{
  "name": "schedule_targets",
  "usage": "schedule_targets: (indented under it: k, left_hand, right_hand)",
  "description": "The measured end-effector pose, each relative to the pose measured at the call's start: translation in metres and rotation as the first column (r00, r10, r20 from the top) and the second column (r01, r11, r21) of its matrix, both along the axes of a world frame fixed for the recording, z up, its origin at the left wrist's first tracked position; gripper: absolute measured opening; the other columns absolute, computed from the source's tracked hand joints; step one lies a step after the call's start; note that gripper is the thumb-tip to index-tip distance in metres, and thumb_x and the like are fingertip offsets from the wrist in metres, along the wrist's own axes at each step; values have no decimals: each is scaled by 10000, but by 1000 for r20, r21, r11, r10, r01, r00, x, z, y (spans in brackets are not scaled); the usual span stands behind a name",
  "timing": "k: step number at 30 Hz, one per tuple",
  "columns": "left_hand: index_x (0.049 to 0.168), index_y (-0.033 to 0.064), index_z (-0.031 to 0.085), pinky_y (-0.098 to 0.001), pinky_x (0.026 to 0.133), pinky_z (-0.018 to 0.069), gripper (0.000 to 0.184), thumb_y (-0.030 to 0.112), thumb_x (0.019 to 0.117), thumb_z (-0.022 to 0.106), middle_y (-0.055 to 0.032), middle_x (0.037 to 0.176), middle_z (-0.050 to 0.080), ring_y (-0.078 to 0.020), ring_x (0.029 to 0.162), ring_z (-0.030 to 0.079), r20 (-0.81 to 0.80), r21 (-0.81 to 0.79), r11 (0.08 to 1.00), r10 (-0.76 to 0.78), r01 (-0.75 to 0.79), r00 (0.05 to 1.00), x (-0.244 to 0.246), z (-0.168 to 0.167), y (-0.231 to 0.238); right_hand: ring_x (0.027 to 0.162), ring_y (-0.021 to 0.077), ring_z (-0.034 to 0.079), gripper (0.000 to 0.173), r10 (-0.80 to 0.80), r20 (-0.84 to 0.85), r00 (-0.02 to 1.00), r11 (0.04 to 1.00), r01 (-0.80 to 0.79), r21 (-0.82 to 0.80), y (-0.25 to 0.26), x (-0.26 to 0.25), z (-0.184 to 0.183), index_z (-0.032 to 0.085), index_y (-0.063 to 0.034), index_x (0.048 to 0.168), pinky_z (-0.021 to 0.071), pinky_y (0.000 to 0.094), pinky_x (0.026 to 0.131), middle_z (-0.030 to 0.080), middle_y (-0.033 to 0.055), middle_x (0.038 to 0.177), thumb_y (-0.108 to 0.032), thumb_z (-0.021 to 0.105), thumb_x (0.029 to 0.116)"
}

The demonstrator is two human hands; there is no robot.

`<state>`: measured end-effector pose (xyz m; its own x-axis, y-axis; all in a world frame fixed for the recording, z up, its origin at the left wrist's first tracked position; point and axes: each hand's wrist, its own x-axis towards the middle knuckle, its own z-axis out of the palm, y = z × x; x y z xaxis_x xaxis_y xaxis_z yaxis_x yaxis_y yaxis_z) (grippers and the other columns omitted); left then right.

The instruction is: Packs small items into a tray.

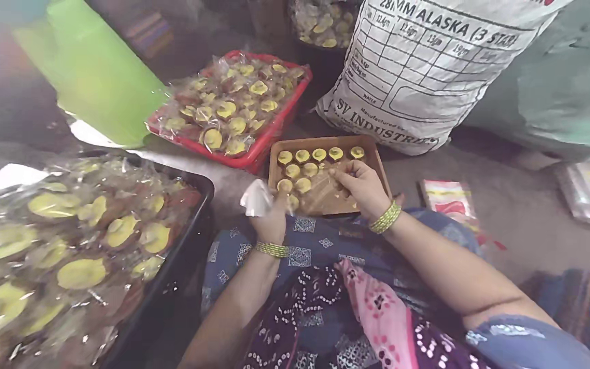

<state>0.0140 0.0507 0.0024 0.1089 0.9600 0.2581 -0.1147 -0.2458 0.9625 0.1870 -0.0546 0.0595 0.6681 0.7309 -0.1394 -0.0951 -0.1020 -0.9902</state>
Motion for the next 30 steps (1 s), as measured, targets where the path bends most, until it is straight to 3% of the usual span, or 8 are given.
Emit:
schedule_targets:
  k: [3, 7, 13, 16, 21, 23, 25, 30]
  left_hand:
    - [1018, -39, 687, -308, 822, 625, 477, 210, 701, 943, -54, 928, 734, -106, 856, 712, -170, 235, 943, -199, 236, 965, -3, -7, -19]
    - [1033, 25, 738, -360, 864, 599, 526, 436, 746, 899, -95, 982, 730, -169, 931, 703, -478, 370, 859, -150, 354, 865, -1, -11, -27]
    - [1079, 60, 763, -415, 863, 612, 289, 266, 876, 761, -97, 1039, 762, -217, 953, 739, -623, 435, 820, -25, 372, 782, 0, -10, -26]
    - [1086, 26, 769, -429, 882, 606, 252, 188, 900, 719, -122, 1022, 767, -235, 956, 746, -616, 392, 844, -53, 365, 786, -1, -12, -26]
    - [1132, -26, 682, -313, 851, 608, 467, 291, 837, 856, -68, 980, 743, -95, 874, 714, -356, -105, 956, -292, 272, 888, 5, -10, -13]
    - [1206, -39, 638, -309, 897, 603, 575, 255, 788, 902, -73, 1038, 735, -106, 942, 709, -280, -159, 952, -298, 262, 913, 3, -7, -9]
    - [1110, -30, 652, -292, 802, 610, 516, 177, 721, 919, -47, 921, 732, -94, 836, 705, -241, -164, 952, -293, 258, 925, 3, -8, -11]
    - [1027, -25, 667, -309, 792, 627, 454, 95, 674, 925, -47, 846, 739, -119, 787, 721, -208, -148, 925, -375, 350, 903, 3, -12, -15]
  right_hand:
    - [617, 115, 669, 215, 71, 28, 997, 993, -68, -98, 1, -9, -6, 605, -31, 967, 526, 241, 542, 720, 62, 767, -194, 745, 956]
    - [657, 114, 706, 210, 125, 53, 991, 986, -118, -119, 2, -23, -11, 602, -36, 969, 585, 266, 606, 728, 44, 775, -198, 734, 958]
    - [705, 143, 722, 239, 104, 77, 992, 988, -94, -126, 1, -20, -14, 621, -24, 1006, 624, 315, 679, 724, 61, 819, -229, 733, 956]
    - [716, 146, 727, 239, 118, 55, 991, 986, -111, -127, 2, -21, -13, 608, -26, 1009, 624, 317, 683, 728, 60, 823, -234, 720, 970]
    - [791, 153, 741, 314, 220, 21, 975, 971, -217, -101, 1, -21, -16, 624, -23, 1101, 633, 321, 724, 747, 62, 902, -289, 726, 967]
    - [804, 134, 726, 349, 271, 72, 960, 959, -262, -111, 1, -21, -19, 660, -32, 1111, 624, 319, 739, 742, 40, 913, -315, 758, 931]
    - [816, 94, 707, 315, 329, 136, 934, 942, -314, -121, 1, -21, -23, 733, -65, 1074, 604, 296, 762, 750, 14, 931, -325, 789, 903]
    - [783, 68, 681, 220, 375, 185, 908, 918, -336, -213, 1, -13, -25, 748, -62, 1014, 582, 280, 760, 735, 6, 900, -271, 735, 948]
